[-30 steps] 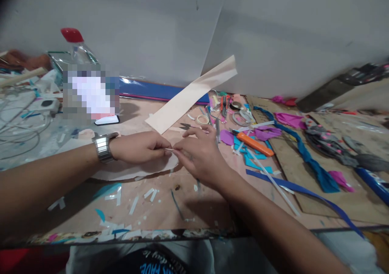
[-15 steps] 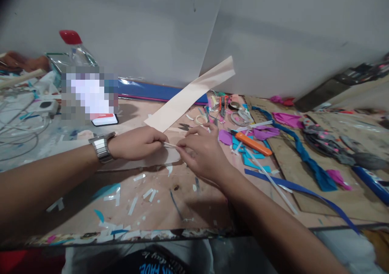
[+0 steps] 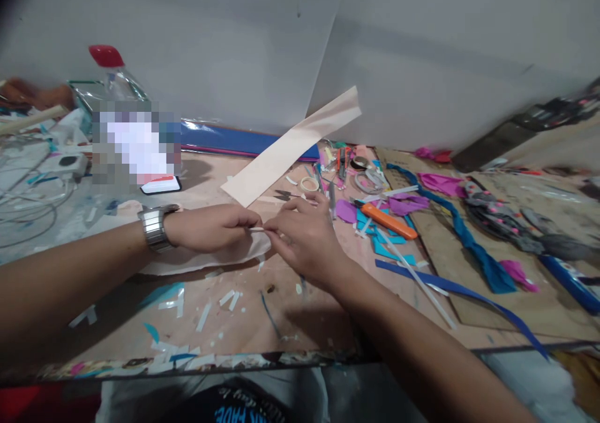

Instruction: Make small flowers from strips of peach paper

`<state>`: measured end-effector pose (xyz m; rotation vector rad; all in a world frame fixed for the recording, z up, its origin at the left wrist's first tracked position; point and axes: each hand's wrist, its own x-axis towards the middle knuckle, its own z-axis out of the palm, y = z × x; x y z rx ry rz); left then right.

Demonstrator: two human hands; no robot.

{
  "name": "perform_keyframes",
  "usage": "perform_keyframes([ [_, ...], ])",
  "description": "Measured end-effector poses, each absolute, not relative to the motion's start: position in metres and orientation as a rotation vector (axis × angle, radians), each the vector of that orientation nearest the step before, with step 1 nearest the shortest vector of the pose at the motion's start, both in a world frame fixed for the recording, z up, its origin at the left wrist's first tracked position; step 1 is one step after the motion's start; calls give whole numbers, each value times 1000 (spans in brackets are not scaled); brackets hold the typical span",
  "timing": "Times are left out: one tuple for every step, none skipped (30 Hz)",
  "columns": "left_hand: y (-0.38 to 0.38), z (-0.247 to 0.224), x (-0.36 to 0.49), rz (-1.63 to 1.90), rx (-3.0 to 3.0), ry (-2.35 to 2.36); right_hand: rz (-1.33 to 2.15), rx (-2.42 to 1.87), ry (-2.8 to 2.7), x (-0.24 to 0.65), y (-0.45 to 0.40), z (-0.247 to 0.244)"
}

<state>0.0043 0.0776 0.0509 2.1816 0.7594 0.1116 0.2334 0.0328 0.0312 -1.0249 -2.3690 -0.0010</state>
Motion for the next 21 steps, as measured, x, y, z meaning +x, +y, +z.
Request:
perform_keyframes([
  [78, 51, 4, 107, 2162, 758, -9, -1025, -2368, 233, 32, 31],
  [78, 51, 4, 104, 2141, 754, -20, -1024, -2364, 233, 32, 31],
  [78, 51, 4, 103, 2119, 750, -32, -1022, -2363, 233, 32, 31],
  [79, 51, 4, 104, 2096, 747, -44, -1016, -2362, 233, 32, 31],
  [79, 50, 4, 107, 2074, 745, -56, -1008, -2364, 233, 32, 31],
  [79, 49, 4, 112, 2058, 743, -69, -997, -2365, 233, 32, 31],
  [79, 48, 3, 119, 2048, 740, -83, -982, -2367, 234, 32, 32],
  [79, 48, 3, 125, 2043, 737, -96, -968, -2370, 234, 32, 32],
  [80, 47, 3, 129, 2039, 734, -107, -954, -2374, 234, 32, 32],
  [80, 47, 2, 132, 2039, 732, -115, -943, -2377, 235, 32, 32],
  [80, 48, 2, 132, 2037, 731, -119, -931, -2381, 235, 32, 32],
  [80, 48, 2, 129, 2030, 729, -117, -923, -2388, 235, 32, 31],
  [80, 49, 2, 124, 2019, 730, -108, -919, -2397, 236, 32, 31],
  [79, 50, 2, 119, 2009, 732, -97, -917, -2404, 236, 32, 31],
  [79, 51, 3, 118, 2001, 739, -85, -914, -2411, 237, 32, 31],
  [79, 52, 3, 121, 1995, 751, -75, -909, -2417, 237, 32, 31],
  [78, 52, 3, 129, 1992, 765, -71, -902, -2420, 237, 32, 31],
  [77, 52, 3, 137, 1986, 773, -72, -895, -2419, 238, 32, 31],
  [76, 52, 3, 147, 1982, 780, -77, -888, -2414, 238, 32, 30],
  [75, 51, 3, 159, 1978, 786, -86, -880, -2406, 238, 32, 30],
  [75, 50, 3, 173, 1974, 790, -100, -871, -2395, 238, 33, 29],
])
